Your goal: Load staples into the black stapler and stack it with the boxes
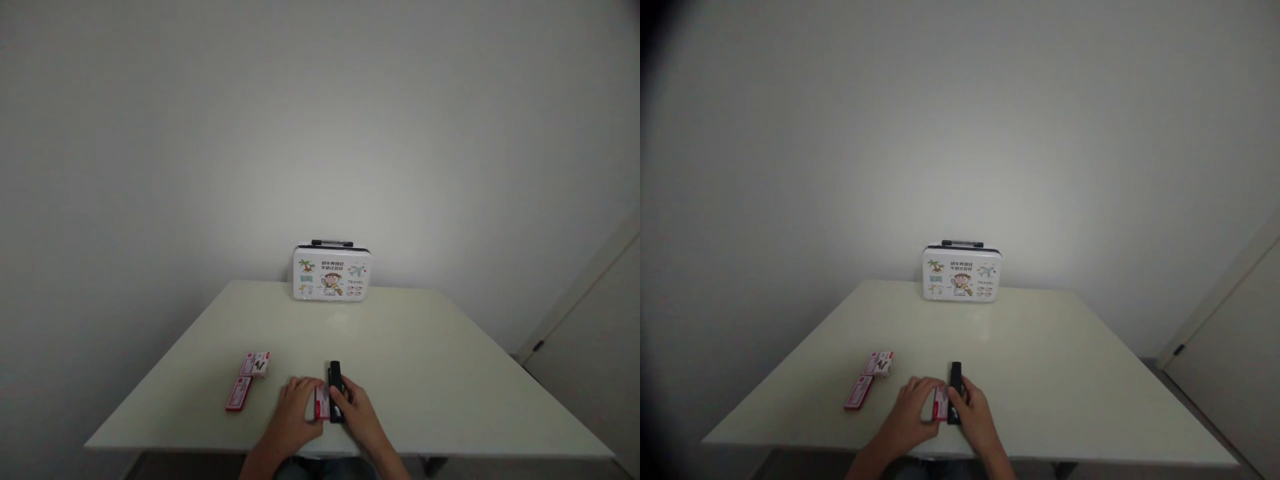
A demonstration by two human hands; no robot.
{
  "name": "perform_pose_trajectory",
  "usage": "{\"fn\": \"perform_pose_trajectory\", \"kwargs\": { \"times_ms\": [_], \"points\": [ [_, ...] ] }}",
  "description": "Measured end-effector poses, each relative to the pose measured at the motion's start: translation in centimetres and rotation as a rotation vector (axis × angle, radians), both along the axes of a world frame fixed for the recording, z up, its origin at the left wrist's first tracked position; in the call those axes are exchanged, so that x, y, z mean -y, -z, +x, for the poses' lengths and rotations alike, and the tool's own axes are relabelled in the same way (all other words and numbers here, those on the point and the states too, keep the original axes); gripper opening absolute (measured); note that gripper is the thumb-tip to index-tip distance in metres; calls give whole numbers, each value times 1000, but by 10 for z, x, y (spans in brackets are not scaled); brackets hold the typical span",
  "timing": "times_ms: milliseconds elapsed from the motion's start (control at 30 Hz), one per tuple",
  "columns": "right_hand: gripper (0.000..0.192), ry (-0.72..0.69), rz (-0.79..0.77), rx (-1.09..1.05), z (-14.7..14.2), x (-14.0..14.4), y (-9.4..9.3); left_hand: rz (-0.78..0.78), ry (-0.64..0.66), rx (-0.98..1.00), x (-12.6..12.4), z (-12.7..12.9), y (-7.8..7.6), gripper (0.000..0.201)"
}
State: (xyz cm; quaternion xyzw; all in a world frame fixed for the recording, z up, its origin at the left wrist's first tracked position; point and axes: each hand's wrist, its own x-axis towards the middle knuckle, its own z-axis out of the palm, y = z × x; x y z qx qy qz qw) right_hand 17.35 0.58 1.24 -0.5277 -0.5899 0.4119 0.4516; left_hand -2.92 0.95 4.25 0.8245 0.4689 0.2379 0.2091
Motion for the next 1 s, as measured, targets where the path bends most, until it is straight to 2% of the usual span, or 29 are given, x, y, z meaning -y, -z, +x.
{"fn": "perform_pose_trajectory", "kwargs": {
  "times_ms": [67, 100, 133, 200, 267, 300, 333, 367, 467, 600, 667, 733, 833, 900, 1000],
  "points": [
    [65, 9, 9, 2, -14, -1, 1, 40, -25, 9, 1, -3, 6, 69],
    [65, 18, 7, 4, -18, -1, 2, 67, -84, 7, 1, -10, 9, 64],
    [64, 31, -1, 6, -19, -1, 3, 97, -193, -5, 1, -20, 11, 56],
    [65, 53, -19, 8, -19, -1, 5, 151, -541, -61, 0, -48, 14, 42],
    [67, 59, -30, 6, -16, 0, 6, 167, -909, -151, 1, -80, 16, 47],
    [67, 56, -34, 3, -15, 0, 7, 156, -991, -195, 2, -94, 17, 53],
    [67, 51, -35, -1, -15, 0, 8, 131, -998, -231, 4, -106, 18, 57],
    [68, 46, -37, -5, -14, -1, 9, 97, -947, -261, 6, -114, 20, 59],
    [72, 47, -46, -6, -13, -3, 13, -12, -660, -296, 12, -121, 25, 61],
    [76, 57, -45, 5, -13, -4, 16, -182, -357, -197, 16, -110, 22, 77],
    [75, 59, -43, 3, -13, -4, 15, -238, -245, -104, 11, -102, 14, 75],
    [75, 59, -44, 1, -14, -4, 13, -219, -189, -26, 3, -89, 4, 66],
    [74, 49, -41, -1, -15, -4, 9, -91, -114, 28, -13, -57, -9, 64],
    [70, 26, -28, -8, -15, -3, 6, -34, -23, 23, -20, -31, -11, 68],
    [64, -5, 2, -23, -15, -4, 4, -12, 70, 12, -24, -1, -4, 73]
  ]
}}
